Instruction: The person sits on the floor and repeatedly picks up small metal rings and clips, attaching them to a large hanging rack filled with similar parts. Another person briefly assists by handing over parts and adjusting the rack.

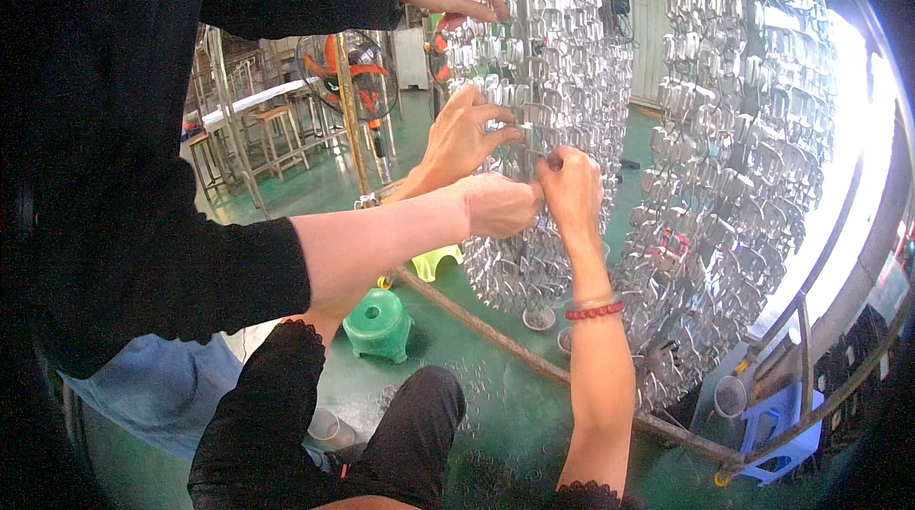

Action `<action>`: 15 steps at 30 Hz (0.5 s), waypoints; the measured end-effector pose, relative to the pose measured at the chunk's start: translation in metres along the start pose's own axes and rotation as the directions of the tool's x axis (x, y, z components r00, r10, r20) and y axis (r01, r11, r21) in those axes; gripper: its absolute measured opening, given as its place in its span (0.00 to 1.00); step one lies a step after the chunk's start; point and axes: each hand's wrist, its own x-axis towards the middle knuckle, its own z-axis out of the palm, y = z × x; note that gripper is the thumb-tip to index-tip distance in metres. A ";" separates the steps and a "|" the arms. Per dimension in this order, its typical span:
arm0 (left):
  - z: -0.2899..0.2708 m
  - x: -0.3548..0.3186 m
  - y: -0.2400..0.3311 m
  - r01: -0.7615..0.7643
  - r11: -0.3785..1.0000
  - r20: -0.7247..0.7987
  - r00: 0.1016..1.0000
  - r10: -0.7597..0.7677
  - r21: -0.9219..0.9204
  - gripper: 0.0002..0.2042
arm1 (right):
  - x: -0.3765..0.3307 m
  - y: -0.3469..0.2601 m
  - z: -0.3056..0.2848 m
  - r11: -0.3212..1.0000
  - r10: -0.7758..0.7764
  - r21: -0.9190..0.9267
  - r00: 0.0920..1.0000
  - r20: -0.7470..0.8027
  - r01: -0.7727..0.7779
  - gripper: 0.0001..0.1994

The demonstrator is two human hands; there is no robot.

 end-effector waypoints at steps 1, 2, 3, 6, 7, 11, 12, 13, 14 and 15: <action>-0.005 0.001 -0.002 -0.068 0.996 0.029 0.997 0.066 0.062 0.09 | -0.002 -0.004 0.000 1.000 -0.002 0.017 1.000 0.003 0.002 0.11; -0.004 0.001 -0.007 -0.175 0.978 0.082 0.983 0.166 0.114 0.10 | -0.002 -0.002 -0.002 1.000 -0.002 0.016 1.000 0.000 0.002 0.11; -0.005 0.003 -0.012 -0.332 0.926 0.158 0.939 0.305 0.181 0.10 | -0.003 0.001 -0.003 1.000 -0.011 -0.016 1.000 -0.023 0.011 0.11; -0.001 0.026 -0.028 -0.801 0.543 0.432 0.595 0.677 0.251 0.10 | -0.003 0.004 -0.002 0.996 -0.062 -0.074 0.995 -0.076 0.057 0.10; -0.001 0.037 -0.033 -0.875 0.425 0.488 0.482 0.727 0.232 0.10 | -0.004 0.003 -0.001 0.994 -0.091 -0.068 0.992 -0.086 0.085 0.10; -0.012 0.028 -0.032 -0.528 0.812 0.486 0.793 0.367 0.248 0.12 | -0.007 -0.008 0.005 0.993 -0.111 -0.058 0.981 -0.159 0.103 0.09; -0.014 0.023 -0.029 -0.249 0.934 0.446 0.888 0.115 0.256 0.12 | -0.007 -0.011 0.005 0.993 -0.110 -0.061 0.980 -0.164 0.101 0.09; -0.017 0.022 -0.024 -0.191 0.942 0.426 0.903 0.059 0.275 0.12 | -0.009 -0.014 0.005 0.995 -0.077 -0.073 0.988 -0.136 0.067 0.09; -0.015 0.021 -0.021 -0.162 0.944 0.420 0.907 0.028 0.286 0.12 | -0.009 -0.016 0.004 0.995 -0.047 -0.094 0.993 -0.113 0.036 0.10; -0.014 0.018 -0.020 -0.134 0.945 0.414 0.910 -0.001 0.298 0.12 | -0.009 -0.017 0.002 0.994 -0.017 -0.113 0.996 -0.091 0.006 0.10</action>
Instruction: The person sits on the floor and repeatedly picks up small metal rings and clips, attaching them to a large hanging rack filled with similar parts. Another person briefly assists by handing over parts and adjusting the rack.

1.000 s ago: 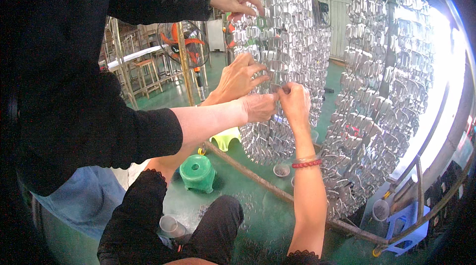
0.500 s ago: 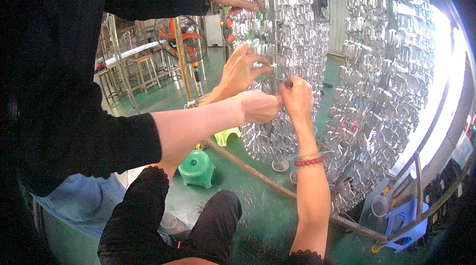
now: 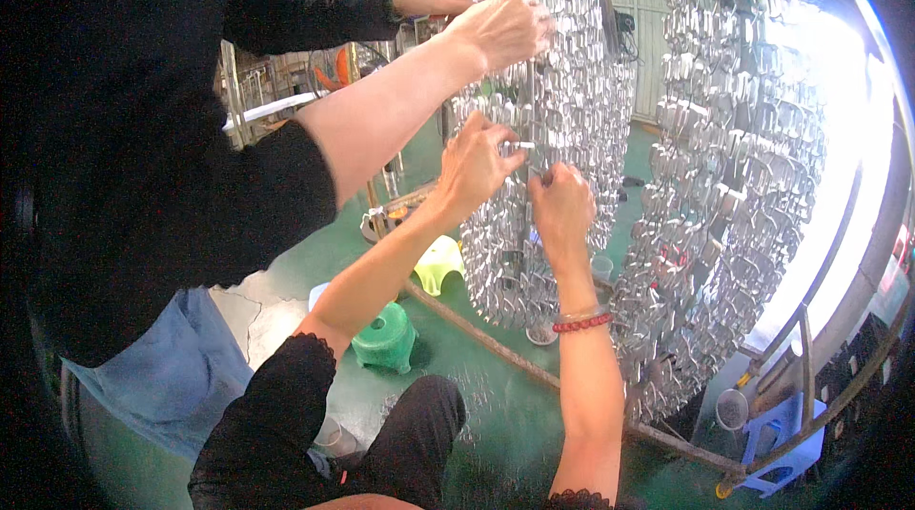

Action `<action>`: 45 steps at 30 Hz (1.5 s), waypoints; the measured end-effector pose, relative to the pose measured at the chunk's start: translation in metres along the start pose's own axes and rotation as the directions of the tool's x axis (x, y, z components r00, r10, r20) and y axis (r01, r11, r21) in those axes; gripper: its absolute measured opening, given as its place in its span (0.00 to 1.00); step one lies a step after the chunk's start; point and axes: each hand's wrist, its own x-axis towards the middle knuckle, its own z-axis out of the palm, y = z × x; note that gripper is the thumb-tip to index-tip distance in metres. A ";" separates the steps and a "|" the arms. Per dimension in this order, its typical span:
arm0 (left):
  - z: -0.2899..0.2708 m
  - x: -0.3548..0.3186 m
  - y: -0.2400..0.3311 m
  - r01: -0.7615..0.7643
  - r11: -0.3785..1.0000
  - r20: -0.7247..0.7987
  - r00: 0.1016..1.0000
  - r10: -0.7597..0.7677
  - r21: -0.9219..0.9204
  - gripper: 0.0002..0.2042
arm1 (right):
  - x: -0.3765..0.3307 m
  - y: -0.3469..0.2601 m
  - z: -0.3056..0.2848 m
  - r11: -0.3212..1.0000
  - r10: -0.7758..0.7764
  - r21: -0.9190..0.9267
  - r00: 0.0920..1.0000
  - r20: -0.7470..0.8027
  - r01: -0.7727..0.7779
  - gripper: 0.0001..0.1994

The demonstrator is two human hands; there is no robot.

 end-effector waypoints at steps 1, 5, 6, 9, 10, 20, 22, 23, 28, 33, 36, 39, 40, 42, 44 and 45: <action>-0.001 -0.002 0.004 0.030 1.000 0.002 1.000 -0.030 0.001 0.12 | -0.001 0.000 -0.001 1.000 0.010 -0.015 1.000 0.008 -0.010 0.10; -0.001 -0.011 0.006 0.064 0.997 0.057 0.996 -0.066 0.041 0.14 | -0.006 0.006 0.004 0.999 0.017 -0.034 1.000 0.026 -0.016 0.10; -0.001 -0.010 0.008 0.080 0.996 0.067 0.994 -0.083 0.044 0.15 | -0.008 0.005 0.004 0.999 0.022 -0.033 0.999 0.027 -0.021 0.09; 0.003 -0.006 0.009 0.044 0.996 0.089 0.995 -0.050 0.076 0.16 | -0.008 0.011 0.008 0.999 0.003 -0.045 1.000 0.007 -0.002 0.09; 0.002 -0.002 0.009 0.000 0.994 0.063 0.998 -0.007 0.109 0.15 | -0.003 0.012 0.012 0.998 -0.011 -0.055 1.000 -0.009 0.010 0.09; 0.017 0.003 0.002 -0.030 0.980 -0.062 0.997 0.043 0.197 0.10 | 0.008 0.006 0.002 0.983 -0.059 -0.169 0.994 0.089 0.073 0.13; 0.017 0.002 0.009 0.007 0.985 -0.080 0.997 0.007 0.174 0.12 | 0.007 0.012 0.003 0.981 -0.065 -0.180 0.996 0.068 0.077 0.13; 0.010 0.001 0.012 0.003 0.985 -0.077 0.997 0.010 0.174 0.13 | 0.009 0.011 0.004 0.982 -0.068 -0.171 0.996 0.058 0.077 0.13; -0.005 0.004 0.015 0.032 0.994 0.051 0.998 -0.038 0.108 0.14 | 0.006 0.008 0.005 0.993 -0.060 -0.101 0.997 0.055 0.065 0.14; 0.001 0.000 0.014 -0.022 0.997 0.028 0.999 0.020 0.078 0.15 | 0.010 0.024 0.003 0.981 -0.169 -0.082 0.984 0.056 0.173 0.14; 0.008 0.002 0.014 0.030 0.995 0.032 0.999 -0.034 0.098 0.15 | 0.006 0.018 -0.002 0.992 -0.121 -0.032 0.988 0.093 0.124 0.14; 0.009 0.003 0.020 0.095 0.993 0.034 0.995 -0.098 0.076 0.16 | 0.007 0.019 0.003 0.991 -0.104 -0.075 0.991 0.079 0.110 0.13; 0.011 0.000 0.019 0.063 0.998 0.017 0.998 -0.063 0.028 0.16 | 0.007 0.019 0.002 0.991 -0.102 -0.076 0.991 0.082 0.109 0.13; 0.008 0.002 0.024 0.078 0.996 0.029 0.996 -0.079 0.048 0.16 | 0.006 0.017 0.000 0.995 -0.084 -0.049 0.993 0.079 0.088 0.13; 0.032 0.018 -0.016 -0.194 0.979 -0.044 0.980 0.192 -0.059 0.13 | 0.006 0.012 0.004 0.986 -0.167 -0.003 0.983 0.080 0.168 0.13; 0.026 0.022 -0.015 -0.469 0.864 -0.149 0.882 0.447 -0.183 0.10 | 0.005 0.013 0.003 0.990 -0.141 -0.006 0.986 0.089 0.142 0.13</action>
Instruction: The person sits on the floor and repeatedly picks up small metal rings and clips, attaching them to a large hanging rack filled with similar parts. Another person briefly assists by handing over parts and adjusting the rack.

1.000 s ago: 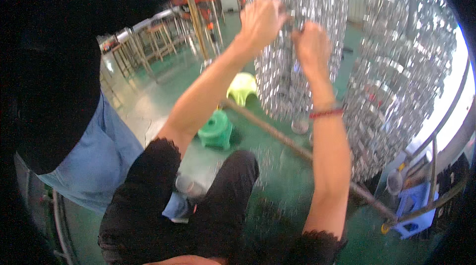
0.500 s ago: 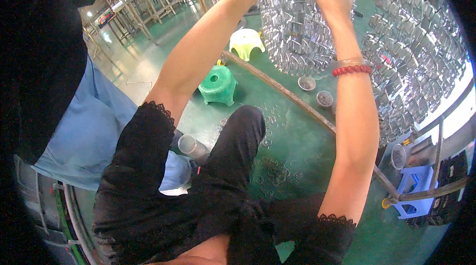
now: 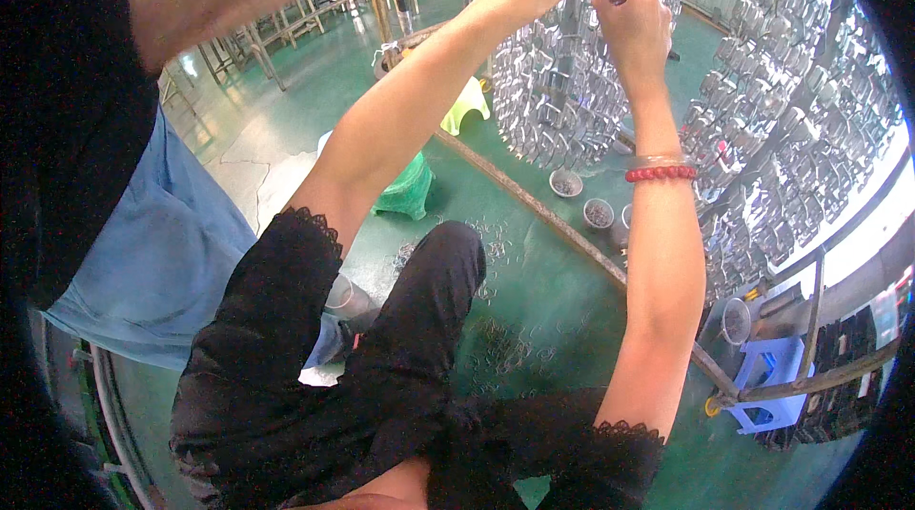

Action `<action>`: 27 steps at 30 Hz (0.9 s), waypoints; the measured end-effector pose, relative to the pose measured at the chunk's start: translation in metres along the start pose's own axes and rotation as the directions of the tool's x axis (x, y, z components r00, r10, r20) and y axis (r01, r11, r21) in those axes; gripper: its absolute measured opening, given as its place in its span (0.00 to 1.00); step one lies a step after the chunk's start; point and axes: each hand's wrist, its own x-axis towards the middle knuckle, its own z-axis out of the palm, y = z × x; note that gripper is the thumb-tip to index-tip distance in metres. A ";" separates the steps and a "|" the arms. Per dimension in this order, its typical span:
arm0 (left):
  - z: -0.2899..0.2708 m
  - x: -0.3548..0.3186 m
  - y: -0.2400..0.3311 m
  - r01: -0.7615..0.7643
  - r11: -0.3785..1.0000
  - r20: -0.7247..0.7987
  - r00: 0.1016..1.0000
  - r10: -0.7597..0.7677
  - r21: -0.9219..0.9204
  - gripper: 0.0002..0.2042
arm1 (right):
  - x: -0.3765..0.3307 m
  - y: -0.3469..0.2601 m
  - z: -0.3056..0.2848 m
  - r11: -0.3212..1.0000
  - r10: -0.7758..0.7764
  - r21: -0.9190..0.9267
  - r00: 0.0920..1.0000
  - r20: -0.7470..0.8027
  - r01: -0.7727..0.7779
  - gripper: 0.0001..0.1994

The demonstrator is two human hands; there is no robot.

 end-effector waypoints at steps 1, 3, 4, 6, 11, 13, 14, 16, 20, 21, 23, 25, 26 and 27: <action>-0.010 0.007 -0.003 -0.489 0.825 0.546 0.789 0.281 0.282 0.08 | -0.002 -0.002 -0.001 1.000 0.027 0.003 1.000 0.010 -0.027 0.12; -0.043 0.019 0.026 -0.840 0.488 0.865 0.412 0.286 0.239 0.07 | -0.004 -0.005 -0.004 0.997 0.069 0.015 0.997 0.035 -0.070 0.12; -0.011 0.001 -0.007 -0.774 0.575 0.763 0.534 0.365 0.266 0.08 | -0.003 -0.004 -0.002 0.999 0.052 -0.001 0.999 0.012 -0.052 0.12; -0.016 0.004 0.007 -0.782 0.590 0.659 0.552 0.511 0.198 0.09 | 0.000 0.005 0.000 0.999 0.020 -0.038 0.999 -0.039 -0.021 0.12; -0.077 0.005 0.090 -0.976 0.110 0.821 -0.096 0.563 -0.190 0.07 | -0.002 0.001 -0.011 0.997 0.064 -0.032 0.998 -0.004 -0.064 0.11; -0.084 -0.006 0.102 -0.960 0.120 0.817 -0.146 0.557 -0.253 0.07 | -0.001 0.008 -0.012 1.000 0.024 0.012 0.996 -0.084 -0.023 0.12; -0.087 -0.013 0.107 -0.947 0.142 0.816 -0.165 0.554 -0.287 0.07 | -0.007 0.008 -0.011 0.999 0.014 0.041 0.993 -0.118 -0.010 0.13; -0.087 -0.021 0.116 -0.933 0.186 0.820 -0.162 0.548 -0.308 0.07 | -0.027 0.012 -0.020 0.981 0.087 0.184 0.984 -0.154 -0.058 0.14; -0.111 -0.044 0.127 -0.809 0.580 0.801 0.282 0.528 -0.096 0.09 | -0.125 0.012 -0.015 0.835 0.313 0.434 0.941 0.130 -0.337 0.09; -0.115 -0.050 0.126 -0.677 0.736 0.735 0.498 0.460 -0.001 0.09 | -0.150 0.025 -0.005 0.802 0.340 0.444 0.916 0.213 -0.400 0.08; -0.118 -0.078 0.122 -0.143 0.990 0.542 0.830 0.127 -0.013 0.10 | -0.184 0.048 0.016 0.872 0.316 0.283 0.901 0.297 -0.399 0.10; -0.117 -0.129 0.110 0.326 0.945 0.405 0.868 -0.286 -0.030 0.11 | -0.195 0.038 0.026 0.879 0.371 0.155 0.852 0.370 -0.450 0.12; -0.094 -0.167 0.098 0.543 0.835 0.400 0.788 -0.468 -0.092 0.12 | -0.197 0.045 0.026 0.874 0.420 0.080 0.829 0.369 -0.479 0.13; -0.084 -0.203 0.092 0.755 0.642 0.419 0.629 -0.654 -0.131 0.12 | -0.203 0.059 0.043 0.947 0.290 0.053 0.917 0.274 -0.315 0.13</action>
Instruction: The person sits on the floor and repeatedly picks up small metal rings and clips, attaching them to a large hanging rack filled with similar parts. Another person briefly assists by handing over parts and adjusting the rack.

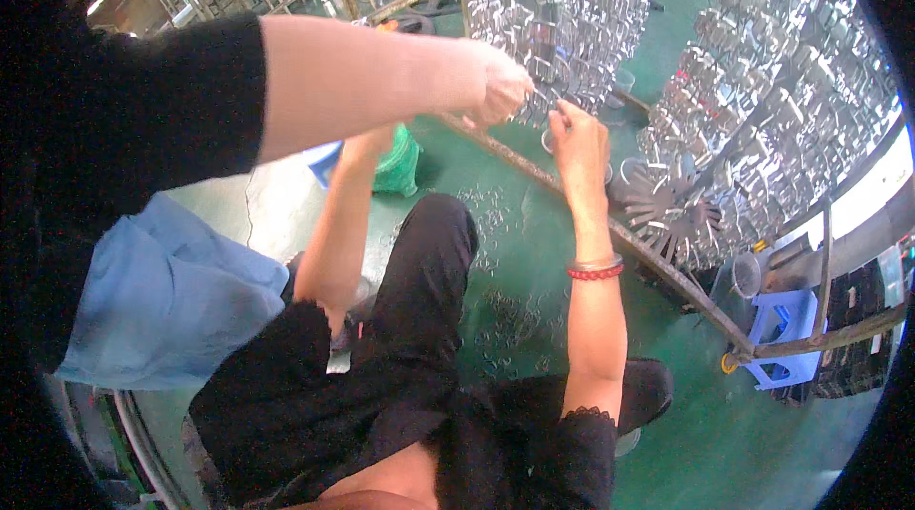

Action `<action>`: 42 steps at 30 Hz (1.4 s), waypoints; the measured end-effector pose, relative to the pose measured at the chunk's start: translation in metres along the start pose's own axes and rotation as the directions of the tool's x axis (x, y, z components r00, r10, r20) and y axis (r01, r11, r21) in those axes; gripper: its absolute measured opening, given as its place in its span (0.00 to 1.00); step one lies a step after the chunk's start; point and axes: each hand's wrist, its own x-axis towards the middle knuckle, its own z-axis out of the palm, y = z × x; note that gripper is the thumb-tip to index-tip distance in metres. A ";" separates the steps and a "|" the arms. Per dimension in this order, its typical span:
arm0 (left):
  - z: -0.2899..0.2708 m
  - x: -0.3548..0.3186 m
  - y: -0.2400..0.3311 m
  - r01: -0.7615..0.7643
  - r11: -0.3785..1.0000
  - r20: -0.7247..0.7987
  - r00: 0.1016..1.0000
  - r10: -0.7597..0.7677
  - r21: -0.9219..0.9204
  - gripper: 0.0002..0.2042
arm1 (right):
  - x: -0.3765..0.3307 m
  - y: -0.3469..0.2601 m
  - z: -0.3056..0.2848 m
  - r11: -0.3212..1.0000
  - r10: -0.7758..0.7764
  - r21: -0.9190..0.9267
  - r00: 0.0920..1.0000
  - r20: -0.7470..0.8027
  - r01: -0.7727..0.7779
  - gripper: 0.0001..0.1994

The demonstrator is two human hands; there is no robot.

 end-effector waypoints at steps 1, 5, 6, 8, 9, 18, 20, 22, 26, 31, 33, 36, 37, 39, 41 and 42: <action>0.013 -0.019 -0.032 0.250 0.958 0.052 0.968 -0.245 -0.142 0.13 | 0.005 0.012 0.018 0.984 -0.167 -0.082 0.983 -0.081 0.161 0.12; 0.094 -0.046 -0.143 0.681 0.190 0.539 0.694 -0.478 -0.707 0.15 | 0.018 -0.002 0.032 0.979 -0.075 -0.191 0.997 0.001 0.074 0.12; 0.115 -0.036 -0.156 0.674 0.138 0.590 0.713 -0.378 -0.726 0.17 | 0.023 0.008 0.038 0.978 -0.041 -0.205 0.999 0.013 0.043 0.12; 0.122 -0.022 -0.163 0.650 -0.038 0.640 0.733 -0.229 -0.759 0.21 | 0.031 -0.002 0.049 0.975 -0.007 -0.223 0.997 0.071 0.022 0.12; 0.125 -0.009 -0.166 0.637 -0.171 0.659 0.735 -0.160 -0.752 0.24 | 0.033 -0.005 0.052 0.969 -0.034 -0.245 0.998 0.056 0.046 0.12; 0.151 0.032 -0.189 0.671 -0.234 0.709 0.642 -0.291 -0.704 0.12 | 0.039 -0.012 0.080 0.973 0.142 -0.193 0.989 0.050 -0.130 0.11; 0.154 0.029 -0.177 0.665 -0.285 0.723 0.620 -0.305 -0.690 0.07 | 0.036 -0.011 0.083 0.969 0.044 -0.241 0.997 -0.060 -0.057 0.12; 0.151 0.032 -0.178 0.714 -0.245 0.755 0.618 -0.218 -0.656 0.07 | 0.037 -0.016 0.083 0.964 -0.019 -0.265 0.992 -0.125 -0.015 0.11; 0.142 0.032 -0.171 0.781 -0.140 0.786 0.570 -0.240 -0.609 0.07 | 0.044 -0.011 0.085 0.956 0.141 -0.258 0.990 -0.009 -0.138 0.11; 0.150 0.043 -0.166 0.774 0.046 0.744 0.621 -0.246 -0.631 0.08 | 0.049 -0.007 0.076 0.948 0.186 -0.259 0.982 -0.025 -0.186 0.09; 0.147 0.030 -0.181 0.749 0.090 0.709 0.653 -0.266 -0.656 0.12 | 0.048 -0.019 0.072 0.957 0.266 -0.157 0.952 0.152 -0.243 0.10; 0.156 0.030 -0.170 0.733 0.103 0.680 0.666 -0.306 -0.672 0.11 | 0.050 -0.027 0.056 0.937 0.321 -0.216 0.919 0.229 -0.274 0.09; 0.155 0.035 -0.161 0.728 0.131 0.672 0.676 -0.303 -0.673 0.11 | 0.053 -0.029 0.050 0.931 0.341 -0.216 0.915 0.217 -0.295 0.10; 0.152 0.039 -0.149 0.736 0.154 0.659 0.664 -0.354 -0.659 0.10 | 0.054 -0.027 0.045 0.929 0.355 -0.204 0.900 0.253 -0.310 0.10; 0.156 0.038 -0.153 0.716 0.150 0.631 0.680 -0.374 -0.682 0.08 | 0.053 -0.026 0.046 0.914 0.394 -0.209 0.884 0.252 -0.348 0.10; 0.160 0.037 -0.156 0.692 0.133 0.614 0.700 -0.365 -0.709 0.07 | 0.053 -0.026 0.047 0.910 0.404 -0.210 0.878 0.257 -0.357 0.12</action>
